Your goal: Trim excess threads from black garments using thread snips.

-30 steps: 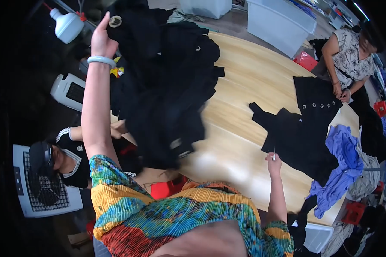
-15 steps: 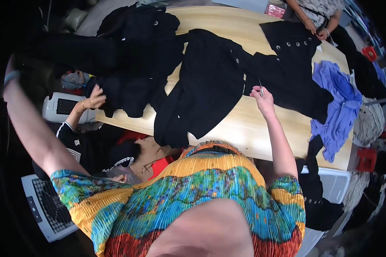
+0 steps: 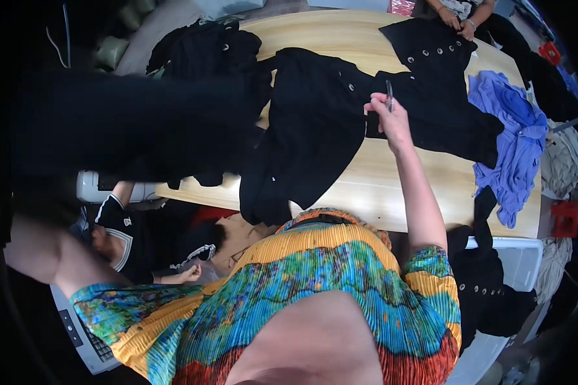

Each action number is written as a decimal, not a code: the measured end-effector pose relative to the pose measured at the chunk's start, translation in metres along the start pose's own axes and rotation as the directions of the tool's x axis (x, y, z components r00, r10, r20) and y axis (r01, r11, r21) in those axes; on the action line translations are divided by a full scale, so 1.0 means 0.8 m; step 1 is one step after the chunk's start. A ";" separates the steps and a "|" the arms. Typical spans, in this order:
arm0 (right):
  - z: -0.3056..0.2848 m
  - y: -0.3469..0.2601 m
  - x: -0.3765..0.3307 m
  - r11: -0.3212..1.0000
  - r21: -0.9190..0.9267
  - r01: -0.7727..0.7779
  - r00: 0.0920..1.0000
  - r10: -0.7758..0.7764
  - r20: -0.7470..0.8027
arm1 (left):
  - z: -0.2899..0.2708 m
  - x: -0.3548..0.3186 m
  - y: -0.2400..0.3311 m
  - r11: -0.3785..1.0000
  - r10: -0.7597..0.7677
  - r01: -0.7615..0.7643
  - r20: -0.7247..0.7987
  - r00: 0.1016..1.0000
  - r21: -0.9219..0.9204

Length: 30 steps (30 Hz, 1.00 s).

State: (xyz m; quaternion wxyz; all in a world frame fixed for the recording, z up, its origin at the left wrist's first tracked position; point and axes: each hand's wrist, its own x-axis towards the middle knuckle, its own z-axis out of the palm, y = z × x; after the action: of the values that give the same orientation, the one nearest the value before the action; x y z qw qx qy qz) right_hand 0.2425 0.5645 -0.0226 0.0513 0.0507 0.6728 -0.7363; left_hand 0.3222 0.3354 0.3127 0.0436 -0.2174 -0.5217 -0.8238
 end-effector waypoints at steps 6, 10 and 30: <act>-0.036 -0.051 -0.012 0.932 0.335 0.137 0.986 -0.094 -0.141 | -0.036 0.018 0.013 0.992 -0.107 0.116 0.139 0.984 -0.057; -0.086 -0.075 -0.044 0.951 0.263 0.161 0.985 -0.138 -0.101 | -0.044 0.022 -0.127 0.929 -0.245 0.182 -0.167 0.955 -0.322; -0.054 -0.164 -0.114 0.788 0.107 0.606 0.790 -0.612 0.037 | 0.084 -0.017 -0.229 0.932 -0.323 0.315 -0.014 0.946 -0.177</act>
State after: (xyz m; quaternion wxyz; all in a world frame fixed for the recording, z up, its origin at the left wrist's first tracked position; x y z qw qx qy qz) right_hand 0.3138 0.6197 0.1157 -0.1679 -0.1922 0.6172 -0.7442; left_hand 0.3008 0.4749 0.1776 -0.0985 -0.1149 -0.4757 -0.8665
